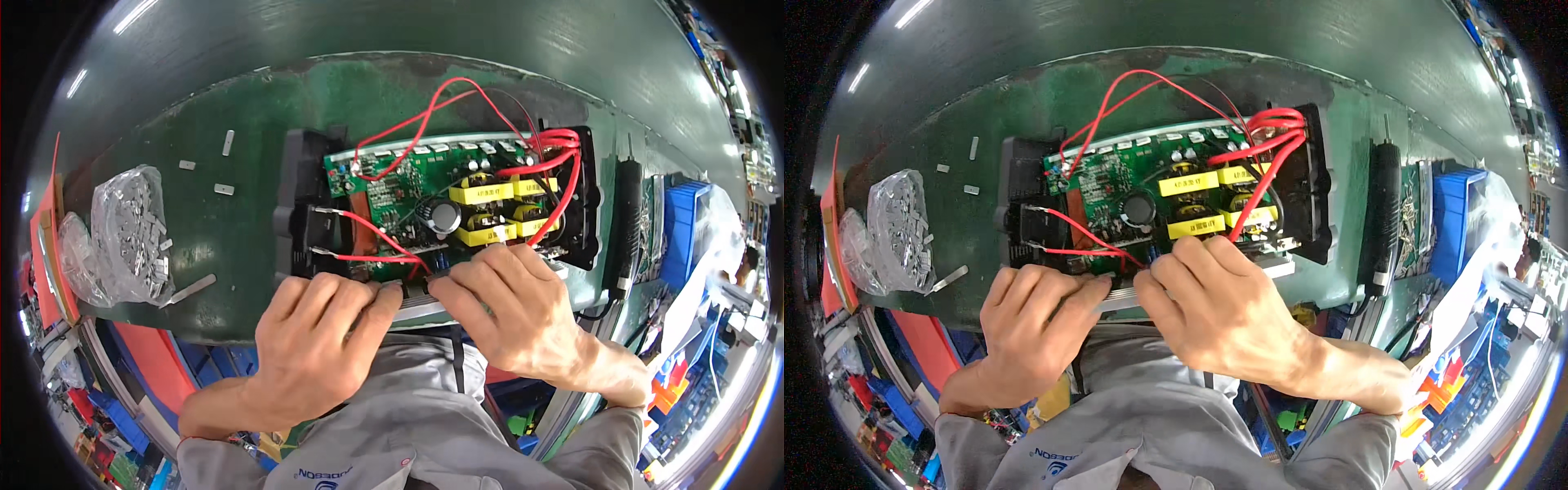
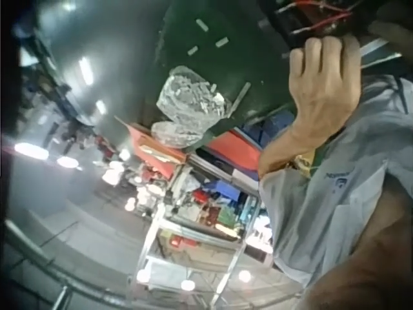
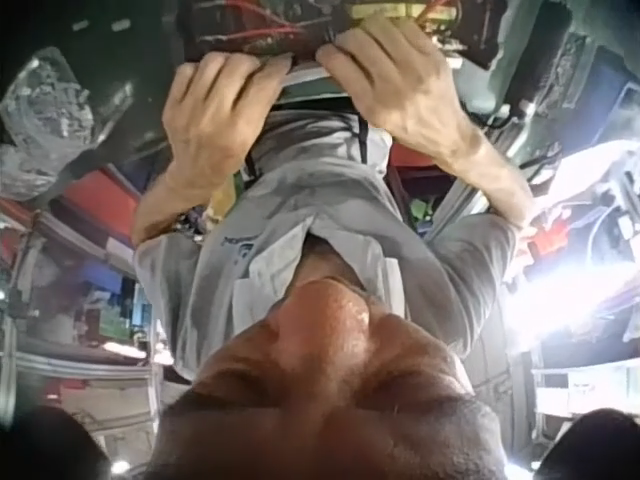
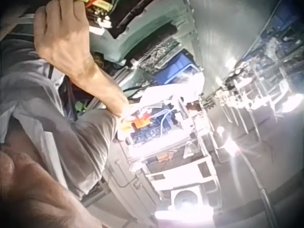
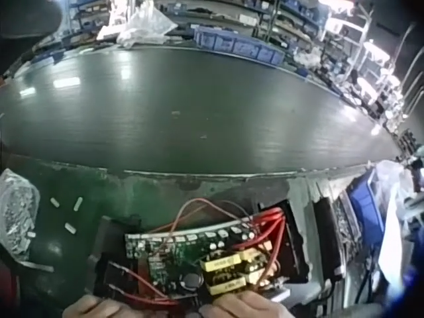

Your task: Assembling electronic components and securing them to a housing unit using an electric screwdriver.

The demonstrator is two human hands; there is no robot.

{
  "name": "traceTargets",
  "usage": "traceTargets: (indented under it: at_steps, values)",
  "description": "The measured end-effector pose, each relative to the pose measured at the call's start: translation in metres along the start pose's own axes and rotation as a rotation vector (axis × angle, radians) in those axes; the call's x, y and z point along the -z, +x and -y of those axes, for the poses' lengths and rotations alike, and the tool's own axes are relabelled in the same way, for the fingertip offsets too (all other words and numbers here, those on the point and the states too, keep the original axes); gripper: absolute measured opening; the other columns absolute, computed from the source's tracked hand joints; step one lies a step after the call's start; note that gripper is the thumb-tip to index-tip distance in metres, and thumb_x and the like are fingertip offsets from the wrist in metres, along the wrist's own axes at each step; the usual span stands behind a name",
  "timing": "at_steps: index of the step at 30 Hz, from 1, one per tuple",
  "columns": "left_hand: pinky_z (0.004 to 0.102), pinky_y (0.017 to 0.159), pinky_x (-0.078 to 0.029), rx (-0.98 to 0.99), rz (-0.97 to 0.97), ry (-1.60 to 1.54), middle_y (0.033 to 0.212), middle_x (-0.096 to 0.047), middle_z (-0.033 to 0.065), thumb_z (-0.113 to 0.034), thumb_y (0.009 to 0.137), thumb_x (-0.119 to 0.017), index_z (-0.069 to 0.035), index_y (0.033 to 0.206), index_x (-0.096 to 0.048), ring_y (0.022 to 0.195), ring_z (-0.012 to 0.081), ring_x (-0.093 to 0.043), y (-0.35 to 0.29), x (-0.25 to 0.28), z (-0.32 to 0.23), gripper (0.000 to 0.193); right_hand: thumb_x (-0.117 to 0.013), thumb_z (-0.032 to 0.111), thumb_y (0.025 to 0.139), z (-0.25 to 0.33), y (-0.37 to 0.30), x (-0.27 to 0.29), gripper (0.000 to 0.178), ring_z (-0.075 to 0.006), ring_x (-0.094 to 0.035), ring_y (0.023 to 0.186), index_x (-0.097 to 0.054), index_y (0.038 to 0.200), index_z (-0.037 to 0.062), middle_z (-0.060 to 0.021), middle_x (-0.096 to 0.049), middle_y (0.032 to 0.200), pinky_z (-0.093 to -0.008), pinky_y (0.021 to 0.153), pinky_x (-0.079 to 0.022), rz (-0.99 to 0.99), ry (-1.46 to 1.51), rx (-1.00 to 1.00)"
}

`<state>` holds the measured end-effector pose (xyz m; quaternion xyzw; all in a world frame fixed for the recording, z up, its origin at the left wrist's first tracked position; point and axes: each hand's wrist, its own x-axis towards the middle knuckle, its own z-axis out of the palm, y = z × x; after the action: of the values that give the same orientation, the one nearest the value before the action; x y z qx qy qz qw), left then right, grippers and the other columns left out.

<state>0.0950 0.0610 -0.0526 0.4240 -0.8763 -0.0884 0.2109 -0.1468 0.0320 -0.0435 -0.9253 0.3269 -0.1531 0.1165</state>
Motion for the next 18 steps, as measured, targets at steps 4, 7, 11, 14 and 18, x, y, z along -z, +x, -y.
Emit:
traceTargets:
  at_steps: [4,7,11,14,18]
  values:
    - [0.0335,0.063,-0.038,-0.026,0.008,0.052,0.081,-0.057,0.0014,-0.011,0.075,-0.073,-0.003,0.101,-0.075,0.071,0.0173,-0.054,0.005,-0.001,0.003,0.028,-0.07,0.014,0.064,0.0,-0.001,-0.006,0.04,-0.0219,-0.062,0.08,-0.072,0.101,-0.0006,-0.0078,-0.065,0.093,-0.0346,0.066,-0.048,-0.033,-0.067,0.048]
    - [0.034,0.064,-0.039,-0.068,0.039,0.081,0.079,-0.054,0.0018,-0.01,0.074,-0.073,-0.002,0.099,-0.074,0.07,0.0186,-0.053,0.012,0.003,0.005,0.026,-0.07,0.015,0.065,-0.001,0.0,-0.006,0.038,-0.0215,-0.061,0.08,-0.071,0.099,-0.0007,-0.0072,-0.064,0.092,-0.0338,0.066,-0.047,-0.082,-0.075,0.069]
    - [0.0347,0.066,-0.041,-0.1,0.045,0.095,0.079,-0.054,0.0016,-0.009,0.073,-0.073,-0.003,0.096,-0.073,0.071,0.0188,-0.055,0.017,0.004,0.006,0.024,-0.069,0.016,0.067,-0.001,-0.001,-0.008,0.034,-0.0214,-0.06,0.081,-0.069,0.098,0.0006,-0.0062,-0.063,0.09,-0.035,0.07,-0.047,-0.056,-0.074,0.069]
    - [0.0353,0.069,-0.044,-0.136,0.038,0.092,0.081,-0.056,0.0018,-0.009,0.074,-0.074,-0.004,0.097,-0.072,0.073,0.0188,-0.057,0.019,0.001,0.01,0.024,-0.07,0.014,0.068,-0.004,-0.003,-0.006,0.034,-0.0219,-0.061,0.083,-0.068,0.099,0.0005,-0.0058,-0.064,0.093,-0.0355,0.075,-0.048,-0.046,-0.057,0.054]
    - [0.0358,0.072,-0.047,-0.031,0.04,0.095,0.089,-0.063,0.0035,-0.008,0.078,-0.074,-0.004,0.105,-0.07,0.079,0.0195,-0.062,0.016,0.001,0.0,0.028,-0.08,0.014,0.076,-0.004,-0.027,0.013,0.033,-0.0241,-0.067,0.098,-0.074,0.108,0.0119,-0.0066,-0.071,0.113,-0.0378,0.083,-0.05,-0.144,0.015,-0.049]
